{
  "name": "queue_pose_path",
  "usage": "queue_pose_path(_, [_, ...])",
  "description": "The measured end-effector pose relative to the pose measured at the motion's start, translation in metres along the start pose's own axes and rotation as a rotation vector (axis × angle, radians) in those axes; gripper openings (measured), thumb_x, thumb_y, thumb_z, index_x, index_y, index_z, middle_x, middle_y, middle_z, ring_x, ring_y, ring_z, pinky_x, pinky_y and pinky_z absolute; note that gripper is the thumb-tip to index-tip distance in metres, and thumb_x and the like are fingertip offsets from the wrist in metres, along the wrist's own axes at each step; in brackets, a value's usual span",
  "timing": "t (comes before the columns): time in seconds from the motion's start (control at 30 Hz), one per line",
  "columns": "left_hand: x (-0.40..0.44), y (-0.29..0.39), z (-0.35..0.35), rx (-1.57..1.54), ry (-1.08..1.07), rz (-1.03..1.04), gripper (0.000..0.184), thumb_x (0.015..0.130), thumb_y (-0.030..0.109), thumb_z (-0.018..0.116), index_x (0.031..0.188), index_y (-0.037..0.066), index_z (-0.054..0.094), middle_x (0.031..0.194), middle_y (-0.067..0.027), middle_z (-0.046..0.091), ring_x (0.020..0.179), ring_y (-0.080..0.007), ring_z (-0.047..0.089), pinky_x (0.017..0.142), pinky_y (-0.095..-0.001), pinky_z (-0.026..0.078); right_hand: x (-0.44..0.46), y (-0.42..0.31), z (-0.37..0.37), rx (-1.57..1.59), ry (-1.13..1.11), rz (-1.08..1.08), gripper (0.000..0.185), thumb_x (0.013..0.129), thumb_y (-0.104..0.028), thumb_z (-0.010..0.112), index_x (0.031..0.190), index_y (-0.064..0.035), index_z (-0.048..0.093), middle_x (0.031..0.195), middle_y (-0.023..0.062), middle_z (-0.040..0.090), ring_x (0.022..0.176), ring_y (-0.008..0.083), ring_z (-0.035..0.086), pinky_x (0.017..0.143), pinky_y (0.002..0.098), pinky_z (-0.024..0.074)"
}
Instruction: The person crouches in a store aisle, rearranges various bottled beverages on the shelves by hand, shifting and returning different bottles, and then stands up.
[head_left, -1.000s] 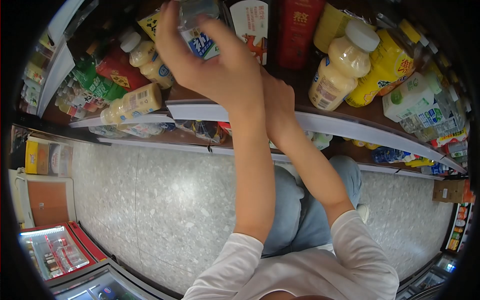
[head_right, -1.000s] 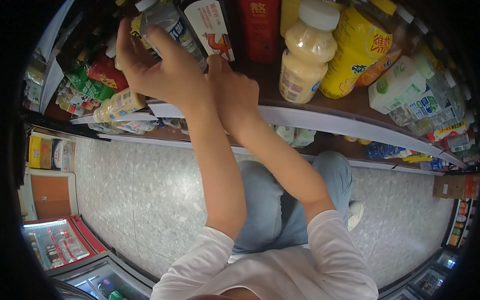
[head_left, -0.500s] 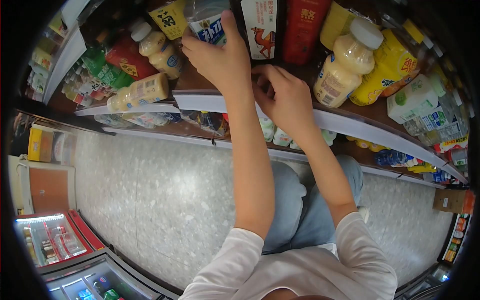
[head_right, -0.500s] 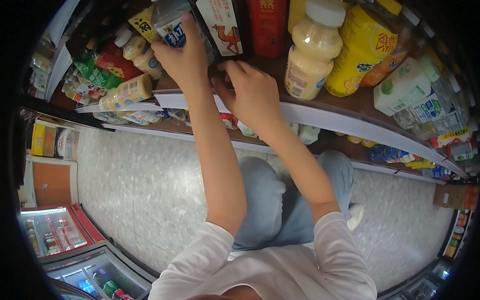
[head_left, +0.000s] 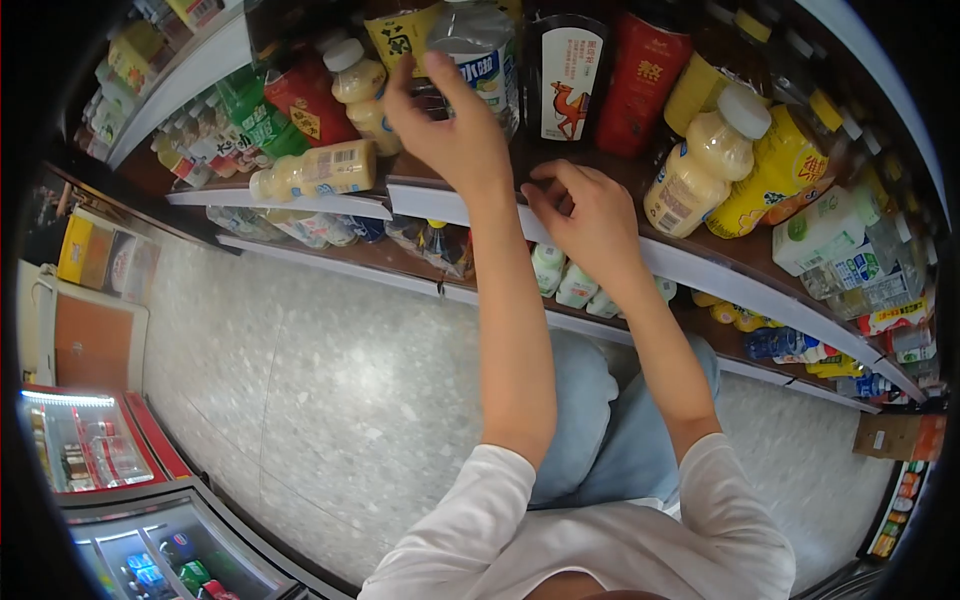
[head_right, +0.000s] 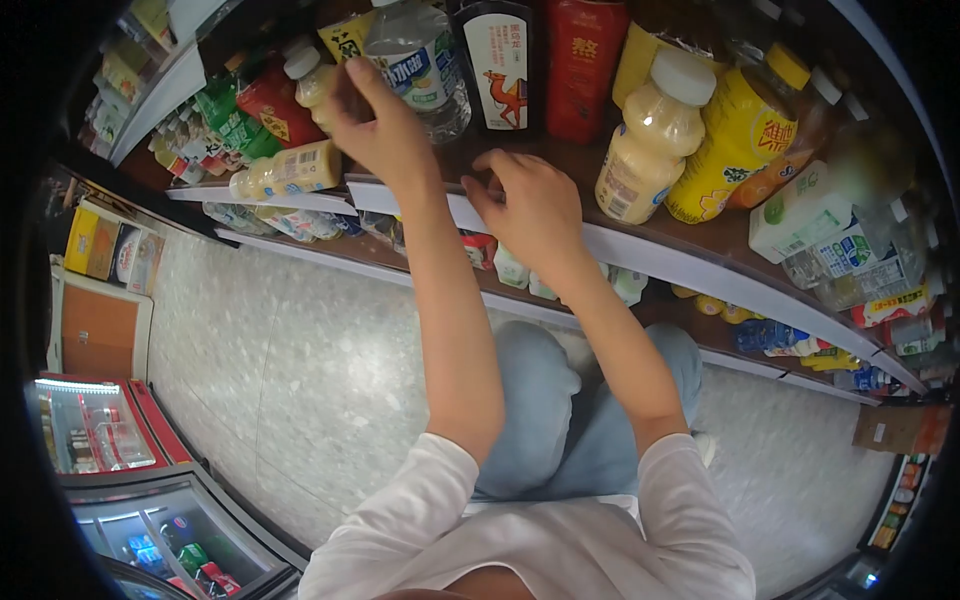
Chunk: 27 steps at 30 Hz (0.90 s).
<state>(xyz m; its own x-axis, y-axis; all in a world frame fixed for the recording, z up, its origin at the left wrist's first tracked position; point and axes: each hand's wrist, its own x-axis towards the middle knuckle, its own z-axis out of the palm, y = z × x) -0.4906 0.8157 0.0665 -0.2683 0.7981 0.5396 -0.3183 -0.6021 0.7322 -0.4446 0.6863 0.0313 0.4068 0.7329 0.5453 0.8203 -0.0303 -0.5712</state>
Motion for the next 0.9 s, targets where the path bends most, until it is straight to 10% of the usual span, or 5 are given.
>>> queue_pose_path(0.27, [0.059,-0.007,-0.120,0.710,0.144,0.450,0.048,0.086,0.034,0.066,0.110,-0.005,0.055,0.112,-0.0219,0.054,0.105,-0.0317,0.051,0.092,-0.0404,0.040,-0.002,0.004,-0.001,0.033,0.004,-0.061,0.017,0.081,-0.020,0.070,0.091,-0.0071,0.064,0.070,0.0078,0.063,0.062,0.0204,0.063,0.056,0.0333,0.0493])
queue_pose_path(0.43, [0.134,-0.057,-0.215,1.228,0.447,0.199,0.085,0.076,0.068,0.061,0.112,-0.009,0.058,0.112,-0.0263,0.057,0.107,-0.0395,0.052,0.094,-0.0450,0.040,-0.003,0.000,-0.002,0.045,-0.020,-0.049,0.014,0.082,-0.020,0.065,0.081,-0.0071,0.059,0.074,0.0061,0.063,0.076,0.0261,0.062,0.066,0.0391,0.0489])
queue_pose_path(0.53, [0.156,-0.052,-0.221,1.273,0.142,-0.190,0.091,0.075,0.073,0.056,0.108,-0.011,0.062,0.114,-0.0266,0.060,0.107,-0.0390,0.057,0.092,-0.0429,0.042,-0.004,0.000,0.001,0.029,0.002,-0.062,0.014,0.082,-0.020,0.064,0.081,-0.0074,0.060,0.074,0.0057,0.063,0.076,0.0258,0.062,0.066,0.0387,0.0490])
queue_pose_path(0.67, [0.147,-0.062,-0.201,0.789,0.064,-0.408,0.081,0.079,0.068,0.056,0.106,-0.008,0.065,0.106,-0.0196,0.064,0.099,-0.0296,0.060,0.087,-0.0377,0.044,-0.004,0.003,0.001,0.026,0.018,-0.091,0.013,0.082,-0.020,0.064,0.081,-0.0077,0.060,0.075,0.0054,0.063,0.076,0.0253,0.062,0.066,0.0383,0.0493])
queue_pose_path(0.9, [0.099,-0.023,-0.146,0.182,0.132,0.253,0.049,0.094,0.039,0.057,0.112,-0.006,0.049,0.106,-0.0145,0.063,0.088,-0.0184,0.062,0.074,-0.0295,0.053,-0.006,0.010,0.004,0.021,0.079,-0.192,0.011,0.079,-0.015,0.069,0.084,-0.0074,0.062,0.077,0.0045,0.063,0.071,0.0234,0.061,0.063,0.0353,0.0483])
